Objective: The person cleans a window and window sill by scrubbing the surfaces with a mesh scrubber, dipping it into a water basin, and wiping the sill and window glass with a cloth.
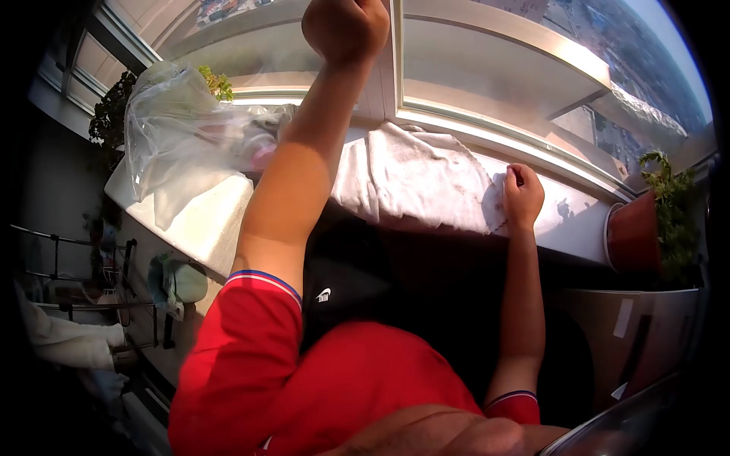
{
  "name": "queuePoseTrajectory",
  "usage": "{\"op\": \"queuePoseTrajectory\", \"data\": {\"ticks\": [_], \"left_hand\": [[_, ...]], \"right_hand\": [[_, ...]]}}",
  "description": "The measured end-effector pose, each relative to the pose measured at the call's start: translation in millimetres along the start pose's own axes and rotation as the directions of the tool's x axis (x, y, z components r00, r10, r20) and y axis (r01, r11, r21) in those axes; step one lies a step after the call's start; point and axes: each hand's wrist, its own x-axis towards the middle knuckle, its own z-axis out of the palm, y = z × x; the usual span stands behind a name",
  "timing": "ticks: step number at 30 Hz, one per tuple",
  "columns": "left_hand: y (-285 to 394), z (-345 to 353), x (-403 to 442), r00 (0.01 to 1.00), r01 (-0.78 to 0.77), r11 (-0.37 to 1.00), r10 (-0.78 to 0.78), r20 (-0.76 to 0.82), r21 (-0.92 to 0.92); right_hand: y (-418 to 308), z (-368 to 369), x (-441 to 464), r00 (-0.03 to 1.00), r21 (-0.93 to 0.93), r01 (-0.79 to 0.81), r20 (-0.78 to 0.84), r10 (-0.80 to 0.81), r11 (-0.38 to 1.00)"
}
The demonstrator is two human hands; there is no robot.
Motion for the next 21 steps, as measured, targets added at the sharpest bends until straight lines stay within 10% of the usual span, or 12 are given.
{"op": "queuePoseTrajectory", "data": {"ticks": [8, 15, 21], "left_hand": [[-15, -38, -178, 0.739, 0.398, 0.916, -0.356, 0.571, 0.057], [-3, -16, -72, 0.938, 0.304, 0.941, -0.267, 0.222, -0.152], [-13, -25, -135, 0.633, 0.77, 0.551, -0.595, 0.496, -0.322]], "right_hand": [[-14, -7, 4, 0.997, -0.044, -0.047, 0.058, 0.05, 0.998], [-6, 0, 0, 0.998, -0.004, 0.039, -0.055, -0.039, 0.999], [-3, -4, 4, 0.999, -0.015, -0.025, 0.038, 0.025, 1.0]]}}
